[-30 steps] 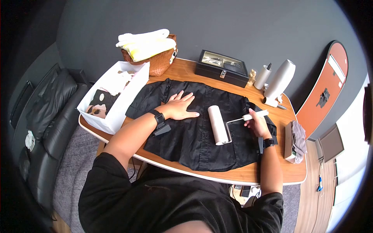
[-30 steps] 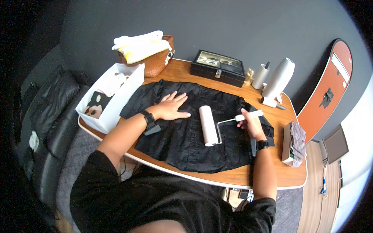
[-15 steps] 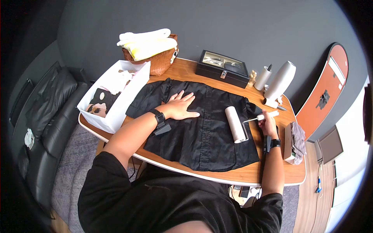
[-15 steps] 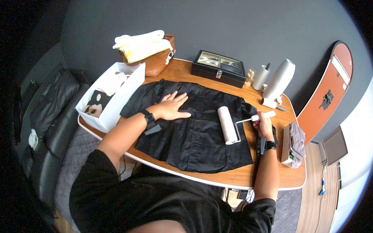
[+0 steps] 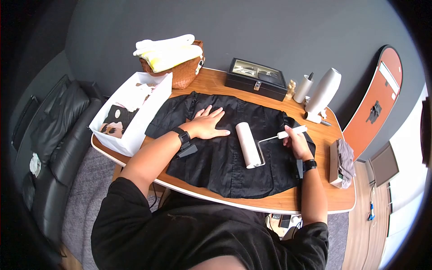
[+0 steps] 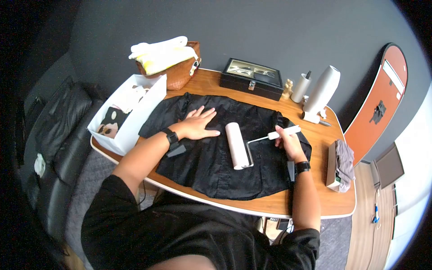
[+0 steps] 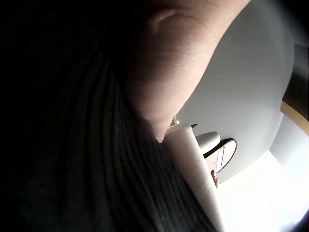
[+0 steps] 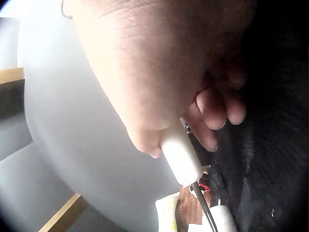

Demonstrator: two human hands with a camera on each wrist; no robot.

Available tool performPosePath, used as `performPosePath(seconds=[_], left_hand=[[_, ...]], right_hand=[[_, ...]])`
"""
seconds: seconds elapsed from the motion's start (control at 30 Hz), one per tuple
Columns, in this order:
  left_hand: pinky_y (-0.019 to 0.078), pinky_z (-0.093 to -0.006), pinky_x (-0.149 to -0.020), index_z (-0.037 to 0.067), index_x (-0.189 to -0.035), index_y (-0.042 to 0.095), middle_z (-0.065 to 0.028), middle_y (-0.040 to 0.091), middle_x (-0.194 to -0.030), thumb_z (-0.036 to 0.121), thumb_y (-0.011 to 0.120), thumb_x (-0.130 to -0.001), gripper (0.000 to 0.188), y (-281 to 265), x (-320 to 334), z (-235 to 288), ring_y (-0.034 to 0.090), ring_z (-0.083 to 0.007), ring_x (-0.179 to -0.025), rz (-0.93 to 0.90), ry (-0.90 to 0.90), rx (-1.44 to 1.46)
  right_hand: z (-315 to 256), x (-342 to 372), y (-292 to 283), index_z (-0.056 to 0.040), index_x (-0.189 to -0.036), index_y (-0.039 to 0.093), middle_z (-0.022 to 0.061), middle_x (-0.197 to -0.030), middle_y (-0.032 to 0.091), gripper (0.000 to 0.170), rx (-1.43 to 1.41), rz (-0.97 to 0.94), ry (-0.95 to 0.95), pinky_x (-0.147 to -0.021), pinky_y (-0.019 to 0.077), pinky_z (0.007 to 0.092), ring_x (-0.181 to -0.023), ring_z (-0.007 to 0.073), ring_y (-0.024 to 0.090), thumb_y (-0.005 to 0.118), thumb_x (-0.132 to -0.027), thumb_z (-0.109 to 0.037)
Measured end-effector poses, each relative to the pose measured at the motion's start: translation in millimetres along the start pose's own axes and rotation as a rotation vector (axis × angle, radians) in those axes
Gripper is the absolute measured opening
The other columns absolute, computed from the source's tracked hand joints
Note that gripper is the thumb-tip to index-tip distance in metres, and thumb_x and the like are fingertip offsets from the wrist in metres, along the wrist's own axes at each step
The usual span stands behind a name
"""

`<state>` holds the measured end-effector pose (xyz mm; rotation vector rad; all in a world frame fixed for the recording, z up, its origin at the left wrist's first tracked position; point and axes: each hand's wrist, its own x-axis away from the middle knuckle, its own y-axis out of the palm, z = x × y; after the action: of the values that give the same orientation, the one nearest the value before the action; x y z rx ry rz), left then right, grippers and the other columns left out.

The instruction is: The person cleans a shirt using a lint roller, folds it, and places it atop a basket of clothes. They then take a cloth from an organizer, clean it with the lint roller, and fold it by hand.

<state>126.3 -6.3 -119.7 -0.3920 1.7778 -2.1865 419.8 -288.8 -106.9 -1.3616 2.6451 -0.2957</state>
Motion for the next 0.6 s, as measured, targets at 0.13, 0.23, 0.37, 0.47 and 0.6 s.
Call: performPosePath(seconds=[0.13,0.23,0.37,0.47,0.6], left_hand=[[0.0078,-0.0511,-0.129,0.006,-0.166,0.021,-0.0135,0.012,-0.175,0.079,0.046,-0.094,0.105,0.0,0.9,0.3,0.006,-0.0400,-0.160,0.007,0.002,-0.002],[0.0081,-0.0515,-0.128,0.006,-0.166,0.022,-0.0138,0.012,-0.174,0.079,0.046,-0.094,0.105,-0.7,2.0,0.8,0.007,-0.0403,-0.160,0.012,0.005,0.004],[0.0084,-0.0514,-0.128,0.006,-0.165,0.022,-0.0138,0.013,-0.174,0.079,0.046,-0.094,0.105,0.6,0.7,-1.1,0.007,-0.0403,-0.160,0.017,0.010,0.008],[0.0085,-0.0515,-0.128,0.006,-0.165,0.022,-0.0136,0.013,-0.174,0.080,0.046,-0.094,0.105,-0.3,0.9,-0.7,0.007,-0.0403,-0.160,0.014,0.003,0.010],[0.0085,-0.0516,-0.128,0.006,-0.165,0.022,-0.0134,0.013,-0.174,0.080,0.047,-0.093,0.106,-2.4,2.0,0.9,0.006,-0.0404,-0.160,0.009,0.001,0.007]], right_hand=[[1.0,-1.0,-12.6,-0.0086,-0.081,0.071,-0.0003,-0.068,0.064,0.039,-0.204,0.096,0.093,-0.055,0.0425,0.0244,-0.059,0.0089,0.056,0.068,-0.099,-0.042],[14.0,-9.4,-30.2,-0.0071,-0.091,0.072,-0.0017,-0.073,0.065,0.032,-0.317,0.198,0.066,-0.054,0.0448,0.0221,-0.057,0.0079,0.054,0.067,-0.099,-0.038],[31.0,-16.8,-60.1,-0.0064,-0.091,0.070,-0.0016,-0.067,0.058,0.033,-0.310,0.316,0.040,-0.048,0.0387,0.0224,-0.054,0.0059,0.051,0.066,-0.098,-0.039],[33.8,-15.9,-71.5,-0.0069,-0.089,0.067,-0.0028,-0.065,0.054,0.034,-0.314,0.380,0.042,-0.046,0.0355,0.0223,-0.052,0.0059,0.048,0.066,-0.098,-0.039],[28.3,-13.6,-67.4,-0.0075,-0.087,0.066,-0.0027,-0.066,0.054,0.033,-0.285,0.347,0.024,-0.044,0.0335,0.0221,-0.051,0.0065,0.046,0.066,-0.099,-0.038]])
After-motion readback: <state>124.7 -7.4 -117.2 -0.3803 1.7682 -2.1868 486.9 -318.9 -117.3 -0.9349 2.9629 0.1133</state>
